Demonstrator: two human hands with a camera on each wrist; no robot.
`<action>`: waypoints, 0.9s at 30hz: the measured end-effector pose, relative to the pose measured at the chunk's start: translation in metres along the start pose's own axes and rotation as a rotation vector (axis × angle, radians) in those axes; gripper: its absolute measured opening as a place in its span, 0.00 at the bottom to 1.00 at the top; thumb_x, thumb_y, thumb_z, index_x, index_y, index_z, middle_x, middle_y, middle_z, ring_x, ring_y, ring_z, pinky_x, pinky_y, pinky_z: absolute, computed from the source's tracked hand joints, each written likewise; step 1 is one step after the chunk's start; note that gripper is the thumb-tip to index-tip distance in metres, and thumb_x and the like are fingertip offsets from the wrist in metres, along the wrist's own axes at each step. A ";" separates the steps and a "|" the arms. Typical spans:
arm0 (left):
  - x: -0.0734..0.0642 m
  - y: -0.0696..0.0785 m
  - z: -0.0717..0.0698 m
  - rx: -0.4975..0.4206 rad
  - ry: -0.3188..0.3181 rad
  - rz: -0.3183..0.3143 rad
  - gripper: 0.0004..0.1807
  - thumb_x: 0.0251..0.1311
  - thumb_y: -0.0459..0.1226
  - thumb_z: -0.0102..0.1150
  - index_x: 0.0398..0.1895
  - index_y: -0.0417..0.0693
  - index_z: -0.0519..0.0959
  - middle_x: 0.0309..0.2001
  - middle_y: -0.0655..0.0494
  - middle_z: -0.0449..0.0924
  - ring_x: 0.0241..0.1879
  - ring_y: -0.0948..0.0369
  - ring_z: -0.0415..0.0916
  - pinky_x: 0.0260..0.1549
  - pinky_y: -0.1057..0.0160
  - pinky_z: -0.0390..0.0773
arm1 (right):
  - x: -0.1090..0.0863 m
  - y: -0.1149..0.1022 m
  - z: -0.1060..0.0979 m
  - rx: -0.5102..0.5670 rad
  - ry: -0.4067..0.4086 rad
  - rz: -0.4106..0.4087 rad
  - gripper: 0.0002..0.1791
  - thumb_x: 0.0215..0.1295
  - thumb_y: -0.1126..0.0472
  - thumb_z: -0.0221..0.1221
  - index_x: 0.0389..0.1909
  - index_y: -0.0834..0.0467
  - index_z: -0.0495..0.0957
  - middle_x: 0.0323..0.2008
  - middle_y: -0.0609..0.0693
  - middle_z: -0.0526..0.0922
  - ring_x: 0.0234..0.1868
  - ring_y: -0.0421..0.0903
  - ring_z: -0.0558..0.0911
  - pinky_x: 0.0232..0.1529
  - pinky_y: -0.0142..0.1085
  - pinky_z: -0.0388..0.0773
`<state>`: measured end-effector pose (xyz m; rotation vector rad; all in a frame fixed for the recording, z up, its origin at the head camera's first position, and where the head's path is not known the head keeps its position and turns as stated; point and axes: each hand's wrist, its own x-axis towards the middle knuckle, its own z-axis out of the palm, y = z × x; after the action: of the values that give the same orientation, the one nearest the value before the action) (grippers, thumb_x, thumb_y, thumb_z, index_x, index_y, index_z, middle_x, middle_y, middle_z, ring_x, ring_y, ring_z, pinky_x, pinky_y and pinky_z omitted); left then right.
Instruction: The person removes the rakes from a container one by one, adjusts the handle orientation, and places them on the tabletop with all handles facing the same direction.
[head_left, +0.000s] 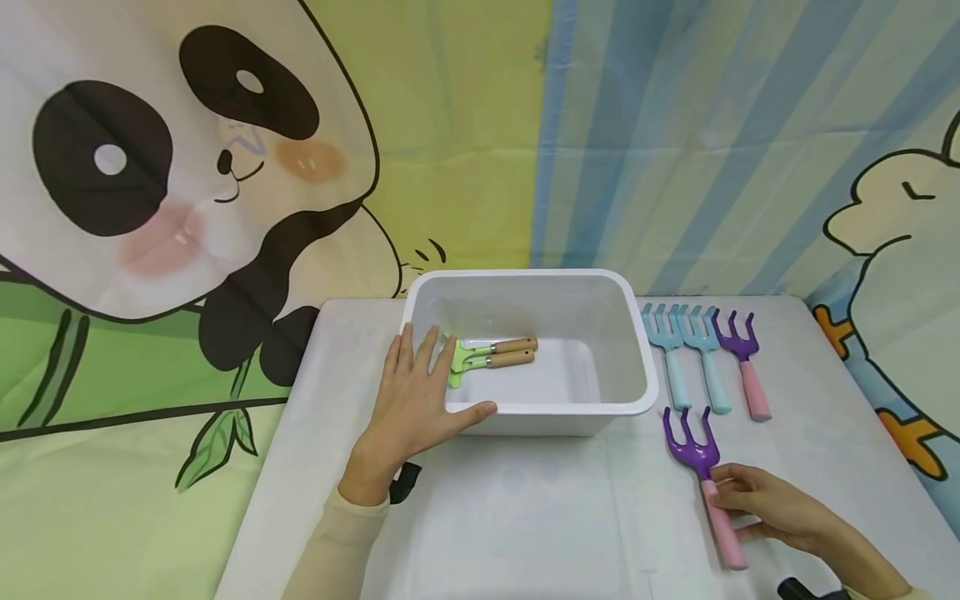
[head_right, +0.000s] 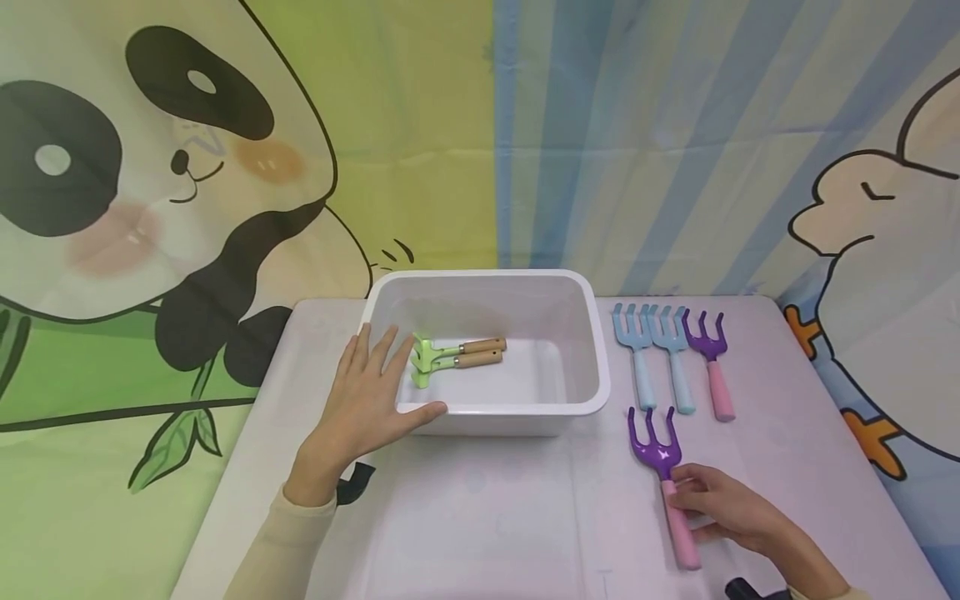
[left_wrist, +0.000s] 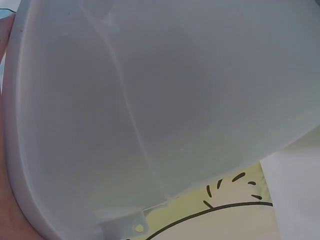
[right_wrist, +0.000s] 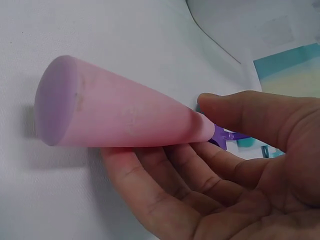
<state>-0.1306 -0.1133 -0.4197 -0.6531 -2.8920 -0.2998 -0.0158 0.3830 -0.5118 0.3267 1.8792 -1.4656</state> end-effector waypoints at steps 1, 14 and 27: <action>0.000 0.000 0.000 0.000 0.000 0.001 0.64 0.49 0.83 0.35 0.77 0.43 0.60 0.76 0.40 0.53 0.76 0.37 0.34 0.72 0.43 0.33 | -0.001 -0.001 0.000 -0.008 -0.004 -0.004 0.31 0.74 0.59 0.58 0.63 0.76 0.57 0.50 0.60 0.76 0.46 0.53 0.78 0.42 0.52 0.81; -0.002 -0.003 0.000 0.006 -0.006 -0.006 0.64 0.49 0.83 0.35 0.77 0.44 0.59 0.76 0.40 0.54 0.76 0.36 0.34 0.72 0.42 0.32 | -0.012 -0.046 -0.017 -0.213 -0.026 -0.027 0.24 0.76 0.60 0.53 0.60 0.76 0.65 0.47 0.59 0.79 0.45 0.57 0.81 0.42 0.53 0.83; -0.001 0.000 0.001 0.005 0.001 0.009 0.64 0.50 0.82 0.35 0.77 0.44 0.60 0.76 0.39 0.54 0.76 0.36 0.35 0.72 0.41 0.34 | -0.034 -0.177 -0.019 -0.537 -0.004 -0.349 0.21 0.75 0.58 0.56 0.58 0.70 0.70 0.39 0.56 0.81 0.40 0.53 0.83 0.38 0.42 0.85</action>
<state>-0.1301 -0.1137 -0.4204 -0.6647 -2.8873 -0.2912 -0.1038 0.3515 -0.3566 -0.2709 2.3147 -1.0973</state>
